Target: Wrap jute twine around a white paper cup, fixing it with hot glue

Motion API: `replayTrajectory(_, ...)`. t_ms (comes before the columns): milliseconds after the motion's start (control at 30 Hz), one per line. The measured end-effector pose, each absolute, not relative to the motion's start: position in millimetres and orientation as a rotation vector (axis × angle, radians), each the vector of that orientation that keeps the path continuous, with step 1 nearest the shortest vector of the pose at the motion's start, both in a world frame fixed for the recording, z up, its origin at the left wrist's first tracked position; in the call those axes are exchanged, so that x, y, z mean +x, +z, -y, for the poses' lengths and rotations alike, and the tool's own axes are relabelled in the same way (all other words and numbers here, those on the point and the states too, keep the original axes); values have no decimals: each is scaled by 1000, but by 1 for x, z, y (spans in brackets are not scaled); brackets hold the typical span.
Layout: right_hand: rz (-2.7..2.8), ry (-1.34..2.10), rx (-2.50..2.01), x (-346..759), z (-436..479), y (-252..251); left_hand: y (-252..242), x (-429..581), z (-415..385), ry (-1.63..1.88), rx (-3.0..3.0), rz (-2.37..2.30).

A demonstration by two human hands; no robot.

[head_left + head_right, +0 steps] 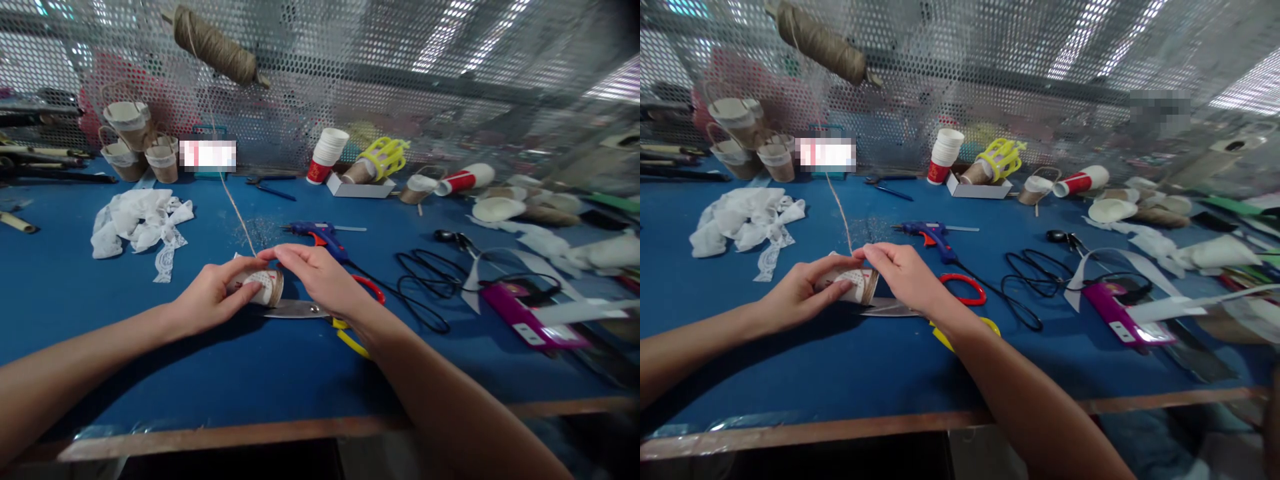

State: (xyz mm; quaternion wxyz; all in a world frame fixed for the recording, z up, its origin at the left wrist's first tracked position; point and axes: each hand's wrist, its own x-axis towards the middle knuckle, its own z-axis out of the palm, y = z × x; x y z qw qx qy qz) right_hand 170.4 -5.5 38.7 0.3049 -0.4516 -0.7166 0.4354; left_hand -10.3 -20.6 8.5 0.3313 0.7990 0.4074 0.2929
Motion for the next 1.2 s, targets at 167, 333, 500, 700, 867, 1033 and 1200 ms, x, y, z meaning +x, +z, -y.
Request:
replayTrajectory(167, 1894, 965, -1243, 180, 1, 47, 12, -10, 21, 737, 2104, -1121)
replayTrajectory(333, 1894, 566, -1464, 211, -19, 65, 11, -10, 21, 712, 2069, -1184)
replayTrajectory(500, 2025, 225, -1993, 246, -47, 56, 9, -11, 20, 727, 2044, -1190)
replayTrajectory(700, 2038, 375, -2042, 250, -63, 18, 7, -13, 16, 781, 2082, -1242)
replayTrajectory(867, 1882, 485, -1951, 246, -51, 28, 6, -14, 13, 827, 2079, -1260)
replayTrajectory(1033, 1718, 954, -1544, 240, -15, 64, 4, -15, 9, 827, 2090, -1264)
replayTrajectory(1200, 1876, 1148, -1508, 228, 12, 76, 3, -17, 8, 780, 2151, -1260)
